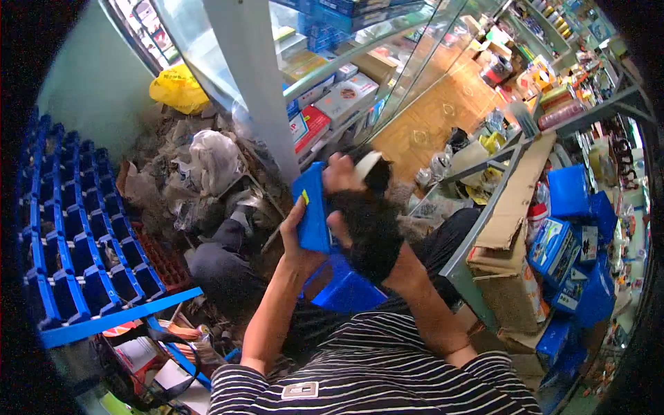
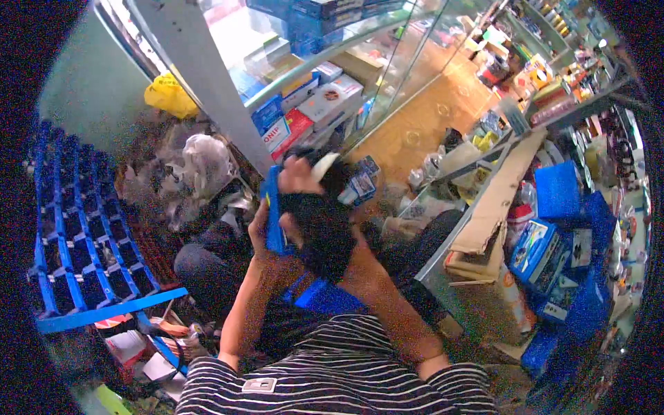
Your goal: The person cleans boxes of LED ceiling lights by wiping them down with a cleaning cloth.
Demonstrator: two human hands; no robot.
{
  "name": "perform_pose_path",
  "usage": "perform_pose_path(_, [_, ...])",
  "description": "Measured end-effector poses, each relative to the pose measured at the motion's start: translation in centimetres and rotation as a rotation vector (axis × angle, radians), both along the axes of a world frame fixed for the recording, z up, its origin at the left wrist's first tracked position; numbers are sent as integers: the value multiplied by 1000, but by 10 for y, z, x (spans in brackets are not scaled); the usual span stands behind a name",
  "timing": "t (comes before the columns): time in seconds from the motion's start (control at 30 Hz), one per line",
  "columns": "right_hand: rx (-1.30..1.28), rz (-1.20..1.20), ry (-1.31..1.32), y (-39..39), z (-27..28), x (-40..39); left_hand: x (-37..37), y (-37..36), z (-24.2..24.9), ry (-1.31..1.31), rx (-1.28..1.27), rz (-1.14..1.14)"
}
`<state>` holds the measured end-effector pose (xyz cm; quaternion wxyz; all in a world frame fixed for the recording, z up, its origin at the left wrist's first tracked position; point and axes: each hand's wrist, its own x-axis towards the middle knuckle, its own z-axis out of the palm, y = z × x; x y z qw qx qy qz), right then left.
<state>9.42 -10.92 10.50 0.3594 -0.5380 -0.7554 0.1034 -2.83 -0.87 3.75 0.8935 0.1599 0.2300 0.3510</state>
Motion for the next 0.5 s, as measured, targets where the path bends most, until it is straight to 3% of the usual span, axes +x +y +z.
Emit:
perform_pose_path(0.03, [60, -15, -20, 5, 0, -4, -4, 2, 9, -155, -202, -33])
perform_pose_path(0.13, [-141, 79, 137, 0, -12, 14, -11, 17, 4, -134, 98, 39])
perform_pose_path(0.17, [-275, 136, 226, -4, -17, 22, -12, 8, 19, -290, 50, -10])
perform_pose_path(0.27, [-174, 28, 408, 23, -14, 24, -10, 0, -3, -371, -73, -39])
perform_pose_path(0.33, [-122, 15, 376, 27, -4, 19, -8, 1, -6, -455, -19, -90])
perform_pose_path(0.43, [-134, 103, 128, 7, 8, -10, -11, 6, -6, -318, 75, -30])
perform_pose_path(0.5, [-108, 35, 92, -1, -34, 16, -13, 9, -10, -236, 139, 42])
